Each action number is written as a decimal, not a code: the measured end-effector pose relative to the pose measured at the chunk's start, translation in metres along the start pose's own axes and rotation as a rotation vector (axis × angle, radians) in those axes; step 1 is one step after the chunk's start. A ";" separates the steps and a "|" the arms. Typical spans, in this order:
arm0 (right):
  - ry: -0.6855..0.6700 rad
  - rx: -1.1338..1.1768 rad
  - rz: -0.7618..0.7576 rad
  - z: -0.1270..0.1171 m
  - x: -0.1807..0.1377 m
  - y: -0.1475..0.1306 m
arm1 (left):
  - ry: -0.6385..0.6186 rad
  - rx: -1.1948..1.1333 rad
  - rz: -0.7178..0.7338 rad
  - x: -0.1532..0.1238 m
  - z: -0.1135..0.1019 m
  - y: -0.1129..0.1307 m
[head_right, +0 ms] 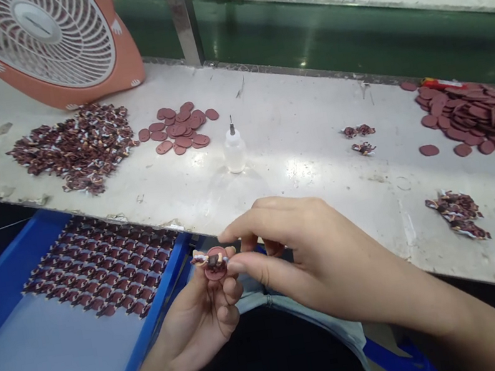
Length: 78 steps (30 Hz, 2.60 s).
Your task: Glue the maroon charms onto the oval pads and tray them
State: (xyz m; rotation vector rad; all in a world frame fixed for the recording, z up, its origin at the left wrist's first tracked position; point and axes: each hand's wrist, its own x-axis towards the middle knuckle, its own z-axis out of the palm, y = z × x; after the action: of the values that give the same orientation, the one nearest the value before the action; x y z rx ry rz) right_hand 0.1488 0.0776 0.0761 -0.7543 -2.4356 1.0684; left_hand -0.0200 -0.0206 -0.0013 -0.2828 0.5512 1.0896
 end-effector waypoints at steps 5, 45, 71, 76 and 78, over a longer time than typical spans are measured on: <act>0.006 0.073 0.029 0.010 0.001 0.003 | -0.028 -0.061 -0.055 -0.001 -0.002 0.001; 0.281 -0.418 -0.454 0.084 0.008 0.023 | 0.917 0.727 1.025 -0.031 -0.063 0.052; 0.267 -0.402 -0.316 0.087 -0.025 0.067 | 1.466 1.670 0.404 -0.104 -0.274 0.103; 0.274 -0.392 -0.304 0.087 -0.026 0.068 | 1.460 1.697 0.406 -0.104 -0.275 0.108; 0.279 -0.402 -0.298 0.087 -0.028 0.069 | 1.457 1.699 0.403 -0.103 -0.275 0.110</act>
State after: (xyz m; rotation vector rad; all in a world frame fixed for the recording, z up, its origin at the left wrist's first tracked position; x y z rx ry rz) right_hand 0.1472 0.0512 -0.0355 -0.5818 -2.4377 0.3402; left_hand -0.2319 -0.1812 -0.1678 0.6672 2.6477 0.2590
